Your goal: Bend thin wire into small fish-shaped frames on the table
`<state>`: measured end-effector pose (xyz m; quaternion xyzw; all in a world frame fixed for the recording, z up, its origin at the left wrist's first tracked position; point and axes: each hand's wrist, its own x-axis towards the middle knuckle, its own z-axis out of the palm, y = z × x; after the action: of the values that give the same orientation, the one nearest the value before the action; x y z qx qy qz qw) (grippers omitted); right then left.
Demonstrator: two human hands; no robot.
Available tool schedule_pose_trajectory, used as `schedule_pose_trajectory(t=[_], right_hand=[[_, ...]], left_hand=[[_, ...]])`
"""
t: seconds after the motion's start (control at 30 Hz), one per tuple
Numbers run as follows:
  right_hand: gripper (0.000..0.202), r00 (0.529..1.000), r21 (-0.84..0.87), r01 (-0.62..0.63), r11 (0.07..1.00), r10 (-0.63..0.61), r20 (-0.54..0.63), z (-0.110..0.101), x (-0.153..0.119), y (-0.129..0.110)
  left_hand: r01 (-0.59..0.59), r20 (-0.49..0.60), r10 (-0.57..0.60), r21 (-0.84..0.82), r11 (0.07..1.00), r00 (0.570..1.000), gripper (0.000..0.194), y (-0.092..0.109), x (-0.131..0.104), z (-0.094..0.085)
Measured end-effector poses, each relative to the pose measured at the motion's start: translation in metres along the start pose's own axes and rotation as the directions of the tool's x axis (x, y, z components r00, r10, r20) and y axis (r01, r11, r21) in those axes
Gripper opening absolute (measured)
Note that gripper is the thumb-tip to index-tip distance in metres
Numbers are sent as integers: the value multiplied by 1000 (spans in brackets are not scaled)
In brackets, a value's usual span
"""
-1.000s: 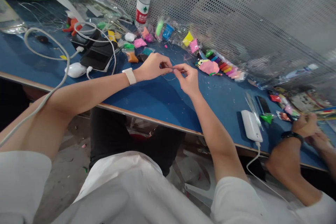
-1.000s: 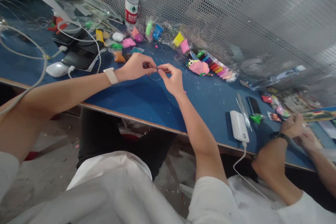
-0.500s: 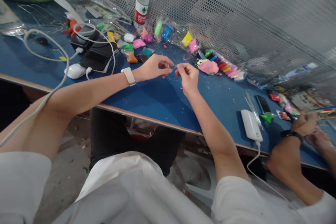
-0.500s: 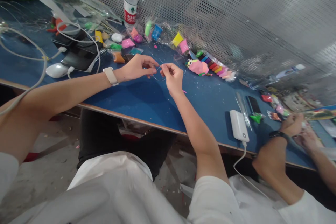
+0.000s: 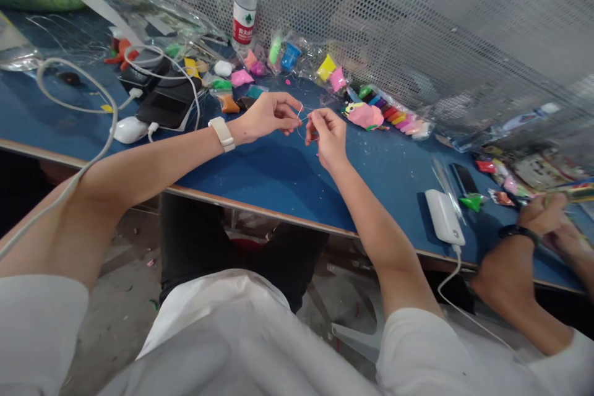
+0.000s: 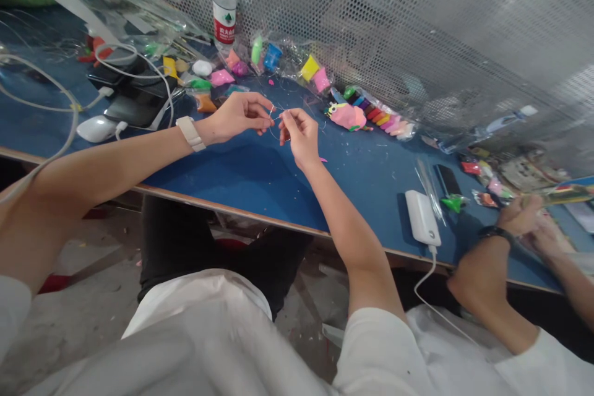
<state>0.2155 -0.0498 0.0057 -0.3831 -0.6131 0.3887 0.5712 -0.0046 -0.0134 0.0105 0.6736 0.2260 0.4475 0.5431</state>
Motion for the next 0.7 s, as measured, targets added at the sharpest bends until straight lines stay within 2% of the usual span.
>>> schedule_pose_trajectory(t=[0.13,0.37,0.5,0.7], right_hand=[[64,999,15,-4,1000,4,32,1,0,4],[68,993,-144,79,986,-90,-73,6,-4,1],[73,995,-102,39,994,-48,-82,6,-2,-1],[75,996,-115,-6,993,-4,-88,5,-1,-5]], left_hand=[[26,3,-26,-40,999,1000,42,2,-1,2],[19,-6,-19,25,1000,1000,42,10,-4,4],[26,9,-27,46,999,1000,39,8,-3,3],[18,89,-27,104,994,996,42,6,-4,1]])
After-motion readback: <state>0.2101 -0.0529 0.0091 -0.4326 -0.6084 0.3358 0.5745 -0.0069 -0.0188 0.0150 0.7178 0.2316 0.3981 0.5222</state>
